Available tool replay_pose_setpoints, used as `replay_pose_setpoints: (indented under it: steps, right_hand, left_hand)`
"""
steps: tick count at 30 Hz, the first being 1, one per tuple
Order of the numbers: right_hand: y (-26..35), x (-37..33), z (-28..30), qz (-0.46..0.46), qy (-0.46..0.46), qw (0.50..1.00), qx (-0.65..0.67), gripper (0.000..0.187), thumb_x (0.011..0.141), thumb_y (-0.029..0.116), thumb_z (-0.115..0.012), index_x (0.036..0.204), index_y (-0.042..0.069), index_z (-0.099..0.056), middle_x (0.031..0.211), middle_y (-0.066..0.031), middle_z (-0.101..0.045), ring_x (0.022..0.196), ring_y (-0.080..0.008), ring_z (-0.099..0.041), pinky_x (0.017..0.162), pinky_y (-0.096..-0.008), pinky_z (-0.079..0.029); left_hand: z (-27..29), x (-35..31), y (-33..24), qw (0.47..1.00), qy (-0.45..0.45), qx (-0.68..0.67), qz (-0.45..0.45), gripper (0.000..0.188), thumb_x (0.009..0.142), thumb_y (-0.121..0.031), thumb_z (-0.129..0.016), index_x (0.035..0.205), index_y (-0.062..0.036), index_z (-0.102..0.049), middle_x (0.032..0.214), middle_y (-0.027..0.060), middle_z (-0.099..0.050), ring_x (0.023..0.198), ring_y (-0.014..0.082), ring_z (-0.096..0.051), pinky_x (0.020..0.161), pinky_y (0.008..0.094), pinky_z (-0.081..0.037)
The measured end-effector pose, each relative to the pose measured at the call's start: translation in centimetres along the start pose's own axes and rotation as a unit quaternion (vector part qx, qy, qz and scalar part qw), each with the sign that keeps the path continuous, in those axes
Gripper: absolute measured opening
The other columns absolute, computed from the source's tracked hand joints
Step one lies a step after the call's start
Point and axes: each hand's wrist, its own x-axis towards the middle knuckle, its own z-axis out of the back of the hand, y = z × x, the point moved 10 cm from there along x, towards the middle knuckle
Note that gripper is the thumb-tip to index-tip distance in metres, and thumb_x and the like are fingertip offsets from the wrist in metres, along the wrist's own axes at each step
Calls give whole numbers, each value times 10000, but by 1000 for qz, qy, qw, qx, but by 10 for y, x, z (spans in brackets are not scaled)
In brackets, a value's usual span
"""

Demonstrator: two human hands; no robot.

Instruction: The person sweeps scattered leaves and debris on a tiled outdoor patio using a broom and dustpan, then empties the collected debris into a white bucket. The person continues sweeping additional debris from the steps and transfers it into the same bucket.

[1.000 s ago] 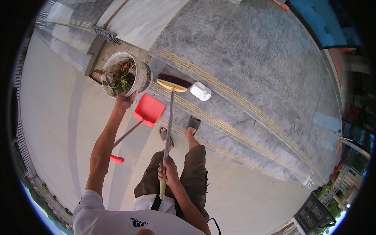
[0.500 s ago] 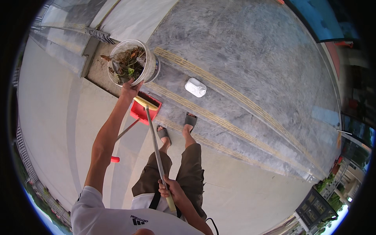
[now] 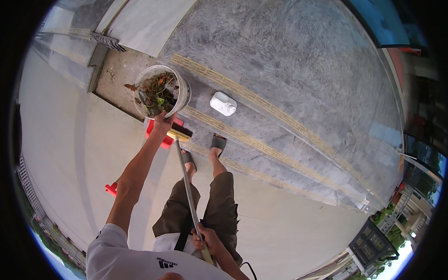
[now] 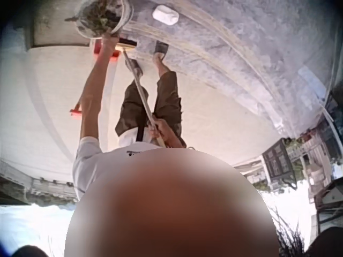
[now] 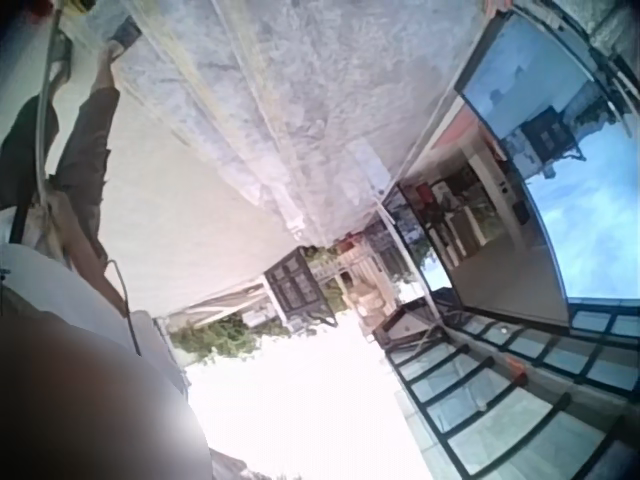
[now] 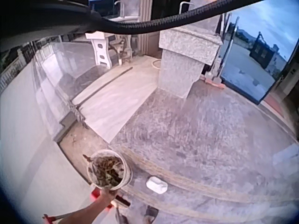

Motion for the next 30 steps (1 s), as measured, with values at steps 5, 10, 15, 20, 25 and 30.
replay_pose_setpoints:
  steps: [5, 10, 15, 20, 25, 30]
  right_hand:
    - [36, 9, 10, -11, -14, 999, 29, 476, 1149, 499, -411, 1139, 46, -555, 757, -2, -486, 516, -109, -386, 476, -284, -332]
    - [50, 8, 23, -6, -39, 999, 26, 475, 1133, 504, -459, 1150, 47, -588, 765, 8, -480, 536, -91, -384, 486, -268, -331]
    - [63, -2, 22, -10, -65, 996, 52, 476, 1132, 506, -461, 1155, 45, -578, 764, 9, -474, 540, -94, -382, 490, -273, -326]
    - [65, -9, 13, -4, -74, 996, 52, 455, 1129, 500, -480, 1145, 52, -559, 761, 9, -477, 545, -99, -397, 500, -283, -338]
    - [54, -13, -2, 19, -77, 995, 53, 455, 1121, 490, -513, 1145, 37, -554, 767, 21, -465, 548, -80, -381, 496, -255, -319]
    - [42, 4, -27, 113, -51, 992, 0, 333, 1116, 382, -579, 1128, 50, -567, 756, 38, -460, 557, -57, -393, 505, -240, -350]
  left_hand:
    - [-11, 57, 39, 998, 38, -3, -43, 304, 1019, -148, -624, 1280, 7, -609, 1237, 171, -697, 1110, 431, -721, 1026, 605, -617]
    - [-20, 80, 68, 990, 131, 7, -55, 331, 1032, -204, -686, 1247, 38, -617, 1242, 179, -719, 1136, 396, -729, 1013, 567, -640]
    - [-6, 81, 97, 996, 25, 89, 3, 553, 1033, -398, -720, 1437, -63, -545, 1376, 161, -679, 1215, 346, -692, 1057, 557, -581]
    - [-12, -10, 81, 962, 9, 274, 0, 532, 1043, -361, -714, 1417, -14, -563, 1342, 149, -682, 1148, 336, -692, 967, 464, -602]
    - [-33, -219, 14, 913, 112, 366, -140, 599, 1043, -250, -704, 1556, -25, -495, 1432, 180, -648, 1317, 302, -640, 1113, 459, -500]
    - [-58, -435, -120, 543, 25, 700, -463, 612, 998, -108, -703, 1564, -28, -485, 1577, 182, -546, 1498, 381, -473, 1272, 523, -311]
